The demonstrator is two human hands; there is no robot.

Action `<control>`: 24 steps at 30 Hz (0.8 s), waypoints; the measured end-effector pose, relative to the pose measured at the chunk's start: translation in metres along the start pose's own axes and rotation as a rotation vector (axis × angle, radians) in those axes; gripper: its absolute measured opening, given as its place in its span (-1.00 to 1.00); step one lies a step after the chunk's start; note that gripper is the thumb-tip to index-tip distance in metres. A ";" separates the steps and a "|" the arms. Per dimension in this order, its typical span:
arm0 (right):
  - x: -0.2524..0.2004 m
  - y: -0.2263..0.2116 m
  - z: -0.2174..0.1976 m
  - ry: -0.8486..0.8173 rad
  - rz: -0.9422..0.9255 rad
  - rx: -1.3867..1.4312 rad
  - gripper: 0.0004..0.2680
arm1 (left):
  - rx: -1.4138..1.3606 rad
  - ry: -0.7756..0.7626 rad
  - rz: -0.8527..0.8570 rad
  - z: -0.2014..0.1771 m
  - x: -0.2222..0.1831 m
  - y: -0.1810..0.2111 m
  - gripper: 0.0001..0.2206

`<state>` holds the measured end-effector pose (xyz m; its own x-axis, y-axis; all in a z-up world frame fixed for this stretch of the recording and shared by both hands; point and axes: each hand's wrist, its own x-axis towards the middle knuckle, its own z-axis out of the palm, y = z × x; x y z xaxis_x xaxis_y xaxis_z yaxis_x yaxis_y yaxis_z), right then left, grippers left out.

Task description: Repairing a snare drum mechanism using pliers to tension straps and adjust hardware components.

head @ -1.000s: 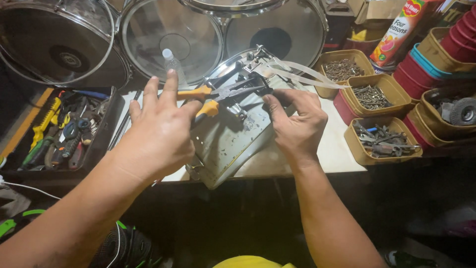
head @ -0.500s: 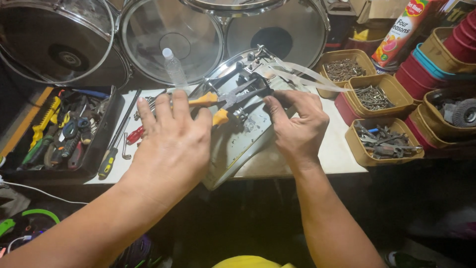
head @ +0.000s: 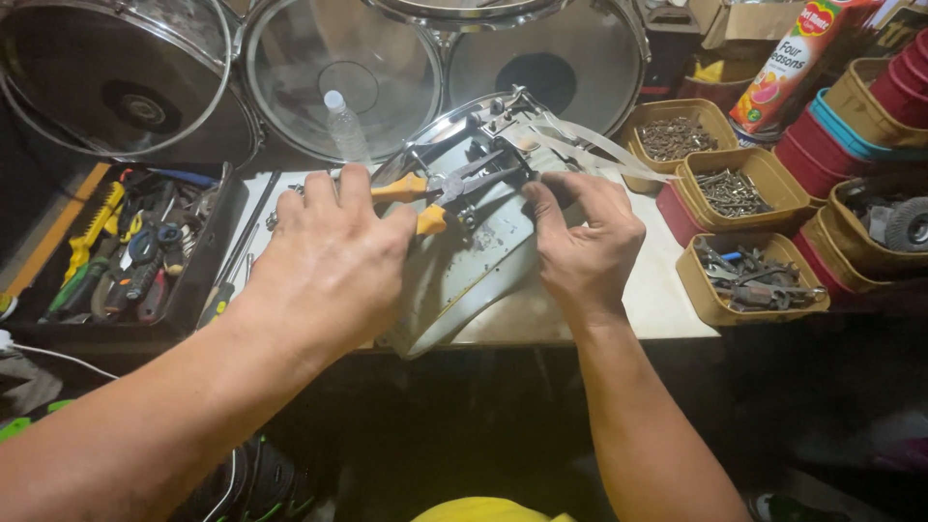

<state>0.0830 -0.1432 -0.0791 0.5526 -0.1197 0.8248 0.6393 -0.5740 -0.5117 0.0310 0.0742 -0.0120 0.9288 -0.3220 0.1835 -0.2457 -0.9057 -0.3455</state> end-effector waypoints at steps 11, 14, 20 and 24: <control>-0.002 0.008 0.003 0.001 -0.077 -0.017 -0.84 | -0.021 0.055 0.040 0.007 0.002 -0.007 -0.77; -0.001 0.003 0.002 -0.003 -0.065 -0.031 -0.85 | -0.011 0.090 0.044 0.011 0.002 -0.009 -0.77; -0.002 0.003 0.004 -0.001 -0.063 -0.046 -0.88 | -0.030 0.035 0.059 0.006 0.004 -0.011 -0.76; -0.003 0.000 0.004 0.015 -0.044 -0.048 -0.90 | -0.054 -0.033 0.055 0.000 0.004 -0.012 -0.73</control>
<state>0.0836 -0.1395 -0.0821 0.5165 -0.1055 0.8498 0.6364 -0.6167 -0.4634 0.0379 0.0835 -0.0069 0.9219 -0.3631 0.1353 -0.3103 -0.9009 -0.3035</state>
